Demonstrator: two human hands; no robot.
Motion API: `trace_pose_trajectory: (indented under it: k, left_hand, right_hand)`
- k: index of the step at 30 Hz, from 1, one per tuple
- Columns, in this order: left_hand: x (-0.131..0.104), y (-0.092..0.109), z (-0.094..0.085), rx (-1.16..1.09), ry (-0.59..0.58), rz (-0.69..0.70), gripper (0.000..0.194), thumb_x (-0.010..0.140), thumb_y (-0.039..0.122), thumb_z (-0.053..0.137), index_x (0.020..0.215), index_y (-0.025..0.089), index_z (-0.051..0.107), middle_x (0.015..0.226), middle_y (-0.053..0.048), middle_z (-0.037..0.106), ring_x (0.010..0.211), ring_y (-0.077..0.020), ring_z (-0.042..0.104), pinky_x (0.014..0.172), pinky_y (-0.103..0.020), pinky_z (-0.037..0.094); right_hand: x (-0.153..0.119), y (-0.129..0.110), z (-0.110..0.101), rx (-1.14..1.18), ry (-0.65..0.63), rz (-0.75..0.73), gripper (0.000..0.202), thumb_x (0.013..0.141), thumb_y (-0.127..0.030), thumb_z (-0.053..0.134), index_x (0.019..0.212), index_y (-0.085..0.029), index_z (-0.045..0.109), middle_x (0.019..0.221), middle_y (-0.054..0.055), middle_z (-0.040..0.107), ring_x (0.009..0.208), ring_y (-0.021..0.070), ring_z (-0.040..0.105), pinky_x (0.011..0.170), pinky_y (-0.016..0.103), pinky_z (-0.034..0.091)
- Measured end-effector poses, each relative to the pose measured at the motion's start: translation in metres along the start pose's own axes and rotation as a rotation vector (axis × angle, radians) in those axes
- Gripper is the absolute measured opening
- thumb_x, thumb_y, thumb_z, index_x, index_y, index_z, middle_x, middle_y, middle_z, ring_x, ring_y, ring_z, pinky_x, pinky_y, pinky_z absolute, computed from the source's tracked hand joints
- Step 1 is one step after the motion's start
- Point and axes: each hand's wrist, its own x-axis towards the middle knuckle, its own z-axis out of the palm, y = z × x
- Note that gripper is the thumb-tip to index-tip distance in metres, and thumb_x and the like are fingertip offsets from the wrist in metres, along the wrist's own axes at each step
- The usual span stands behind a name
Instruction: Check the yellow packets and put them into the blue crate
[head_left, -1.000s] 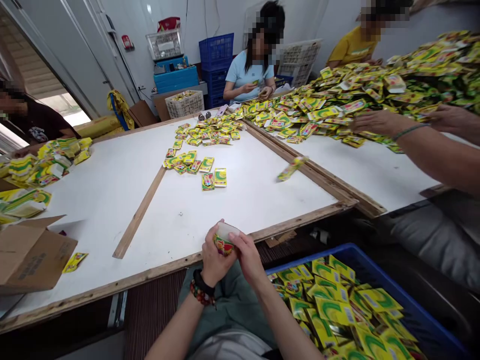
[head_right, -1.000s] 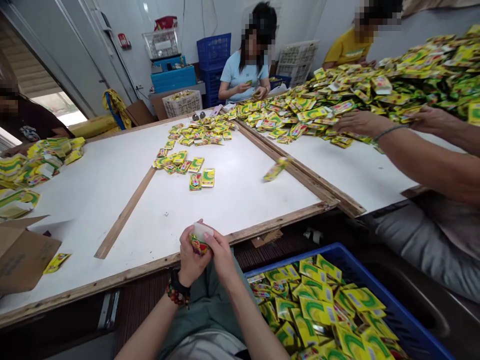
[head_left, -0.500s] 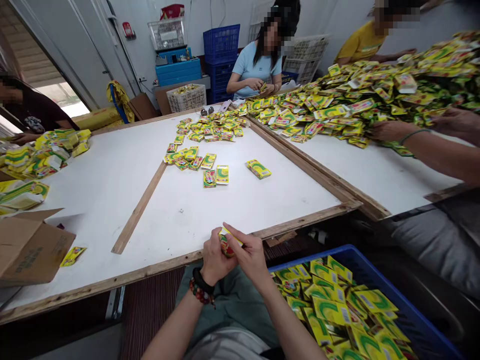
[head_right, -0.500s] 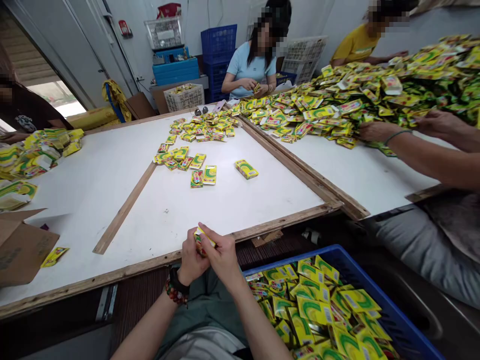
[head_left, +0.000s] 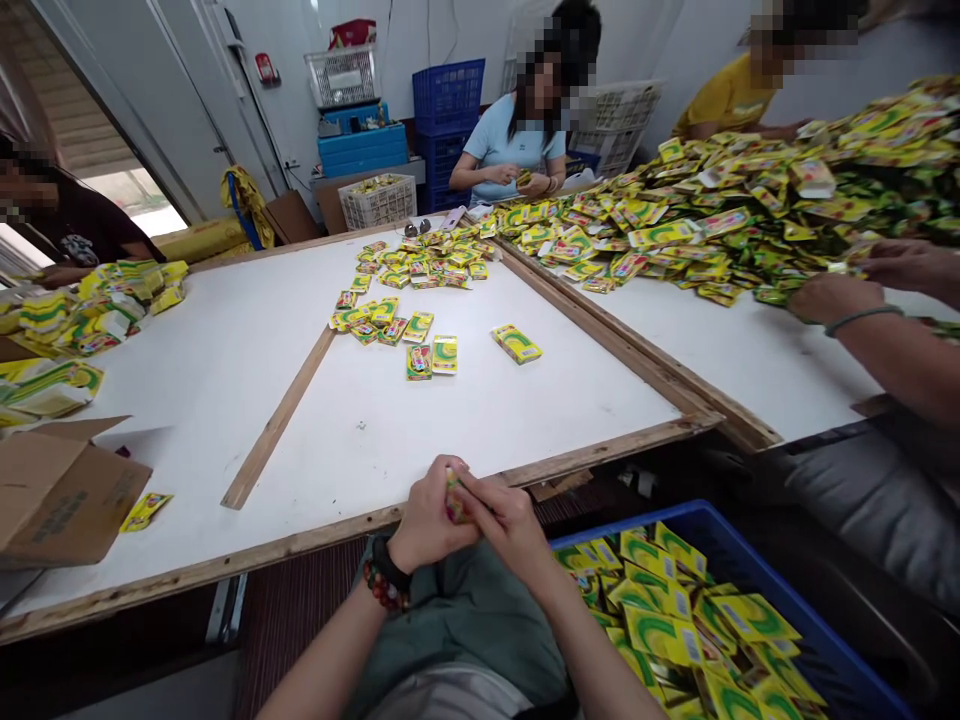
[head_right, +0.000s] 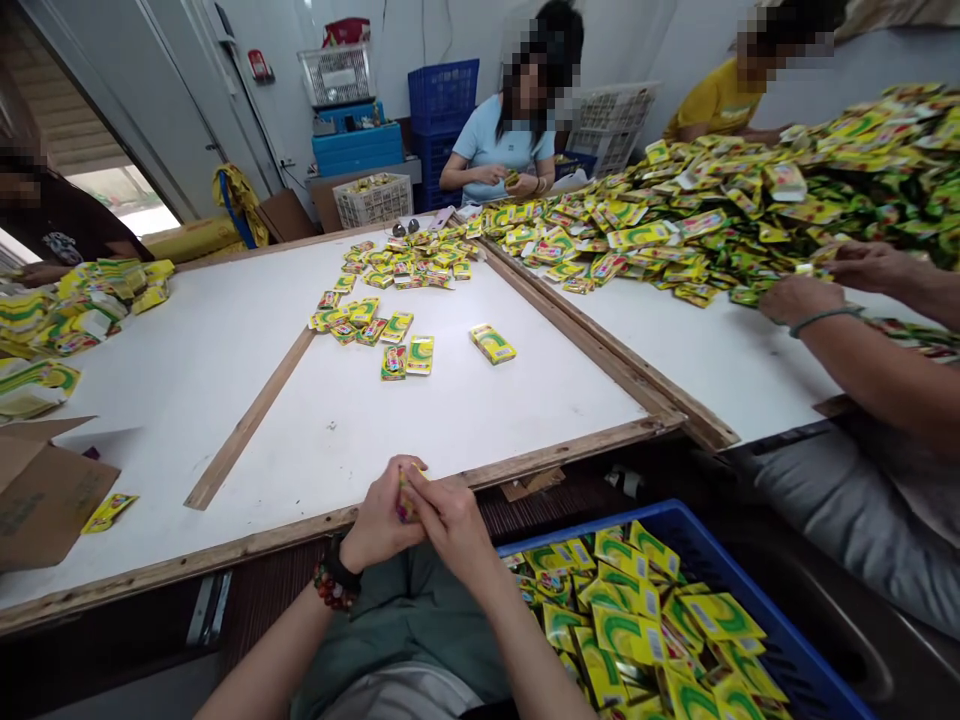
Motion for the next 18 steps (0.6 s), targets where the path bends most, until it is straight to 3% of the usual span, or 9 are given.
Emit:
trace_pose_trajectory:
  k: [2, 3, 6, 8, 10, 13, 15, 18]
  left_hand:
    - [0.013, 0.005, -0.019, 0.012, -0.21, 0.112, 0.055, 0.07, 0.039, 0.073, 0.116, 0.024, 0.048, 0.116, -0.008, 0.059, 0.103, -0.0246, 0.058, 0.089, -0.038, 0.049]
    - [0.024, 0.004, -0.029, 0.042, -0.25, 0.152, 0.052, 0.075, 0.043, 0.069, 0.12, 0.024, 0.049, 0.124, -0.009, 0.057, 0.112, -0.0254, 0.055, 0.096, -0.039, 0.046]
    - [0.081, -0.013, -0.054, 0.224, -0.162, 0.092, 0.04, 0.091, 0.04, 0.048, 0.128, 0.024, 0.048, 0.133, -0.01, 0.052, 0.125, -0.0249, 0.046, 0.106, -0.042, 0.037]
    - [0.128, -0.032, -0.063, 0.42, -0.097, -0.124, 0.042, 0.093, 0.034, 0.044, 0.133, 0.023, 0.044, 0.142, -0.01, 0.043, 0.135, -0.027, 0.035, 0.111, -0.045, 0.029]
    - [0.17, -0.05, -0.064, 0.454, -0.045, -0.233, 0.045, 0.093, 0.031, 0.041, 0.137, 0.02, 0.04, 0.147, -0.016, 0.034, 0.138, -0.0341, 0.027, 0.109, -0.052, 0.027]
    - [0.202, -0.07, -0.058, 0.446, -0.056, -0.305, 0.042, 0.085, 0.031, 0.056, 0.126, 0.022, 0.051, 0.143, -0.016, 0.037, 0.13, -0.0395, 0.037, 0.102, -0.054, 0.033]
    - [0.2, -0.076, -0.053, 0.441, -0.07, -0.323, 0.041, 0.075, 0.026, 0.066, 0.115, 0.021, 0.056, 0.135, -0.015, 0.046, 0.122, -0.0381, 0.045, 0.099, -0.05, 0.036]
    - [0.172, -0.077, -0.052, 0.433, -0.038, -0.348, 0.055, 0.065, 0.015, 0.068, 0.117, 0.017, 0.05, 0.129, -0.016, 0.05, 0.115, -0.0336, 0.051, 0.097, -0.045, 0.039]
  right_hand:
    - [-0.025, 0.009, -0.031, -0.168, 0.006, 0.145, 0.041, 0.092, -0.033, 0.041, 0.121, -0.019, 0.066, 0.086, 0.01, 0.077, 0.068, 0.0222, 0.071, 0.062, 0.03, 0.054]
    - [-0.041, 0.016, -0.05, -0.294, -0.002, 0.263, 0.041, 0.091, -0.035, 0.042, 0.119, -0.019, 0.068, 0.085, 0.012, 0.077, 0.068, 0.0241, 0.072, 0.061, 0.031, 0.054]
    - [-0.091, 0.041, -0.101, -0.726, -0.171, 0.666, 0.035, 0.084, -0.039, 0.049, 0.1, -0.023, 0.076, 0.072, 0.012, 0.076, 0.066, 0.0326, 0.072, 0.053, 0.035, 0.05]
    - [-0.113, 0.053, -0.119, -0.823, -0.24, 0.807, 0.036, 0.081, -0.04, 0.052, 0.103, -0.022, 0.075, 0.074, 0.013, 0.076, 0.073, 0.0351, 0.072, 0.055, 0.036, 0.05]
    - [-0.119, 0.057, -0.122, -0.777, -0.235, 0.82, 0.04, 0.081, -0.041, 0.053, 0.11, -0.022, 0.073, 0.077, 0.013, 0.076, 0.076, 0.0337, 0.073, 0.058, 0.035, 0.05]
    - [-0.104, 0.048, -0.104, -0.601, -0.157, 0.711, 0.042, 0.084, -0.044, 0.049, 0.113, -0.024, 0.071, 0.075, 0.01, 0.076, 0.072, 0.0298, 0.072, 0.058, 0.031, 0.05]
    - [-0.086, 0.039, -0.089, -0.474, -0.095, 0.618, 0.045, 0.085, -0.046, 0.047, 0.116, -0.022, 0.07, 0.075, 0.009, 0.076, 0.065, 0.0274, 0.07, 0.055, 0.03, 0.05]
    - [-0.056, 0.028, -0.066, -0.222, -0.029, 0.496, 0.049, 0.084, -0.05, 0.049, 0.116, -0.018, 0.069, 0.084, 0.01, 0.077, 0.063, 0.0251, 0.069, 0.058, 0.032, 0.052]
